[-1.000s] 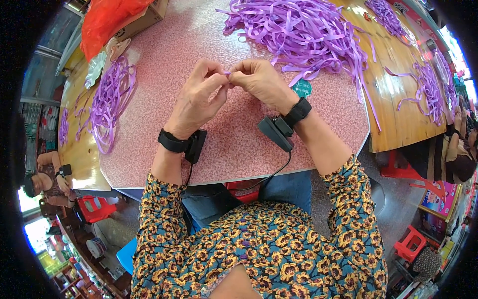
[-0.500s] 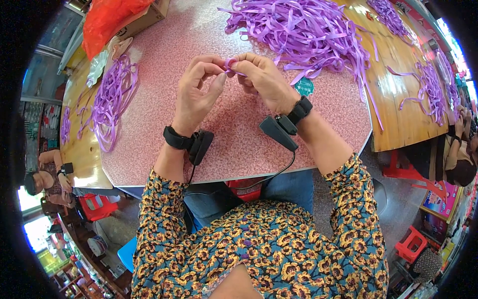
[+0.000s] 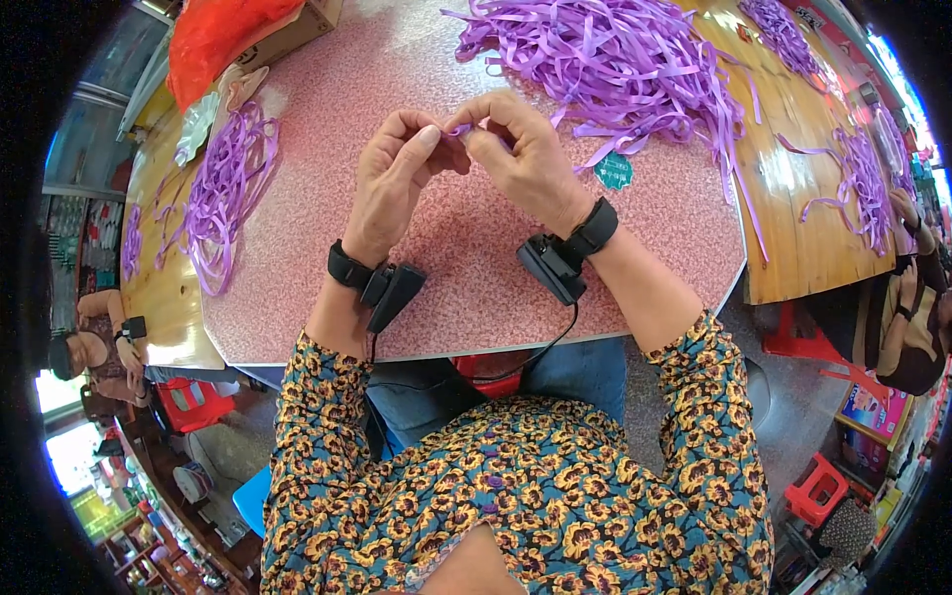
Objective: The person picks up a purple ribbon from a pile on the table and ties it into a small bow by hand, repeating the process with additional ribbons.
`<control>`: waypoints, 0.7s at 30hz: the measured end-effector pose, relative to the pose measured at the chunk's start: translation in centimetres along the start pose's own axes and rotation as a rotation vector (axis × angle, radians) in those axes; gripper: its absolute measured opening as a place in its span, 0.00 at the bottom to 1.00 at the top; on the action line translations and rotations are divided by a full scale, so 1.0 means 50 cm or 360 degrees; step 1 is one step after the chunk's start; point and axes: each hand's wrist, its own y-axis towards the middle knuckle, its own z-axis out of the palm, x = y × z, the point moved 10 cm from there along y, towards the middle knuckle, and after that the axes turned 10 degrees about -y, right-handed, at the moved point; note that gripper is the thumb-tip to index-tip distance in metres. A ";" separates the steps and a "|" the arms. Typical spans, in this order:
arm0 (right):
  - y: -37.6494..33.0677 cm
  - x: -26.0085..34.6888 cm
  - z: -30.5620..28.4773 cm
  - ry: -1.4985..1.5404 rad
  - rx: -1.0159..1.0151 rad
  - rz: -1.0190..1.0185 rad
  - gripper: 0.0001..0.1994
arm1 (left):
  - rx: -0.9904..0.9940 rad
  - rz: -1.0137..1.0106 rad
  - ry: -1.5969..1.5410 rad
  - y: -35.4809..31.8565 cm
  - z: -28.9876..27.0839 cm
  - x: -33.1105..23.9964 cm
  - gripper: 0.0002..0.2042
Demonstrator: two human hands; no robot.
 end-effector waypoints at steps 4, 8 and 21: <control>0.000 0.049 -0.019 -0.0302 -0.0175 -0.0340 0.10 | 0.0005 -0.0096 -0.0208 0.000 0.007 0.013 0.08; -0.003 0.039 -0.007 -0.0232 -0.0022 -0.0244 0.09 | 0.0055 -0.0132 -0.0043 -0.001 0.004 0.018 0.09; 0.001 0.042 -0.002 -0.0182 0.0078 -0.0254 0.10 | -0.0073 -0.0123 -0.0209 0.009 -0.018 0.027 0.09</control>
